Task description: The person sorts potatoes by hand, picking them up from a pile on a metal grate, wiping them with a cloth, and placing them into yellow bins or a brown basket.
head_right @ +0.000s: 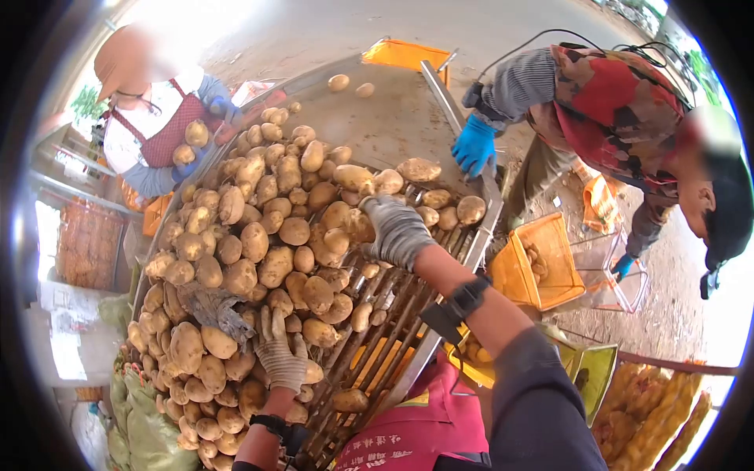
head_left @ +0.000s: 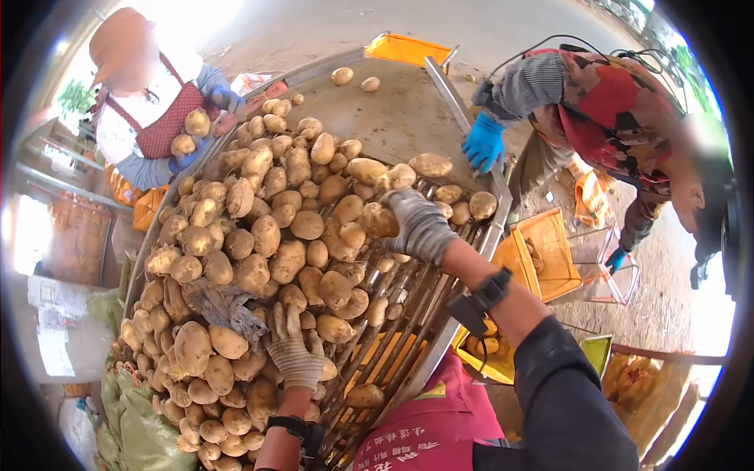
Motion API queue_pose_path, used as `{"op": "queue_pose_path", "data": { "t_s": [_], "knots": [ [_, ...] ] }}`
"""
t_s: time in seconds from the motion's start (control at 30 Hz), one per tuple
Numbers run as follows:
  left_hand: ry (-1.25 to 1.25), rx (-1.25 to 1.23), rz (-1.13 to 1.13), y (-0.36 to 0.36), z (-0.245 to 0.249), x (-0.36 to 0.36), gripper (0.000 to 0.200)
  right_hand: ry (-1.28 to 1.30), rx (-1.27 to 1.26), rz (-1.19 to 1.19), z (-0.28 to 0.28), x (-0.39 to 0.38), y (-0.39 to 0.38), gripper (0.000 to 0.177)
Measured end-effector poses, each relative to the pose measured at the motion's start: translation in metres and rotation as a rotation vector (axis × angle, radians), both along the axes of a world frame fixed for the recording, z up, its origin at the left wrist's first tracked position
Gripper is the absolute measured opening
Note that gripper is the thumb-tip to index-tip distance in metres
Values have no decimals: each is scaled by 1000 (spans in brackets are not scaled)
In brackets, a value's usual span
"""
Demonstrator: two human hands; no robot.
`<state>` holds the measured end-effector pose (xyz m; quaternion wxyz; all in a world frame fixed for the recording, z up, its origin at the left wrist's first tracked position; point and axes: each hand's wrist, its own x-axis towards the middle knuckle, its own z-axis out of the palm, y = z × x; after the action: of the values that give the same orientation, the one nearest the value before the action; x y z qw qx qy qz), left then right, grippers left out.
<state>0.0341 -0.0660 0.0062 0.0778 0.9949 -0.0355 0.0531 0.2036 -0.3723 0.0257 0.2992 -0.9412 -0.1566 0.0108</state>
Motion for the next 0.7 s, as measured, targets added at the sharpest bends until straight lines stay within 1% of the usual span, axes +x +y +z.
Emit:
{"op": "queue_pose_path", "data": {
  "t_s": [0.03, 0.07, 0.13, 0.17, 0.2, 0.23, 0.33, 0.37, 0.4, 0.47, 0.5, 0.53, 0.6, 0.7],
  "knots": [
    [-5, 13, 17, -1, 0, -1, 74, -6, 224, -80, -3, -16, -10, 73],
    [-4, 9, 0, -1, -1, -2, 74, 213, 490, -181, 0, -36, -18, 66],
    [2, -8, 17, -1, -2, -2, 73, 584, 1367, -72, 6, -82, -34, 62],
    [27, -12, 44, -4, 0, -3, 73, 751, 1646, -39, -5, -101, -35, 66],
    [32, -12, 12, -4, -1, -3, 73, 914, 1928, 6, -13, -118, -36, 70],
    [5, 25, 9, -3, -2, -3, 72, 925, 2021, 46, -17, -138, -42, 73],
    [-42, 75, -5, 0, -8, -3, 73, 1108, 2051, -90, -43, -184, -47, 77],
    [-44, 80, -15, 1, -6, -1, 72, 1111, 2136, 52, -45, -197, -48, 76],
    [-46, 83, -22, -1, -6, -1, 72, 1093, 2156, 34, -47, -208, -46, 76],
    [-4, 99, 31, -11, 0, -3, 72, 924, 2200, -155, -49, -225, -42, 77],
    [1, 69, 27, -10, -1, -3, 71, 891, 2205, -182, -45, -234, -42, 77],
    [-4, 101, -14, -9, -5, -5, 70, 875, 2215, -199, -44, -239, -43, 77],
    [25, 96, 22, -11, 0, -3, 70, 816, 2118, 52, -44, -251, -47, 75],
    [-25, 83, -13, -1, -12, -3, 71, 759, 2006, -215, -48, -275, -43, 75]
  ]
}}
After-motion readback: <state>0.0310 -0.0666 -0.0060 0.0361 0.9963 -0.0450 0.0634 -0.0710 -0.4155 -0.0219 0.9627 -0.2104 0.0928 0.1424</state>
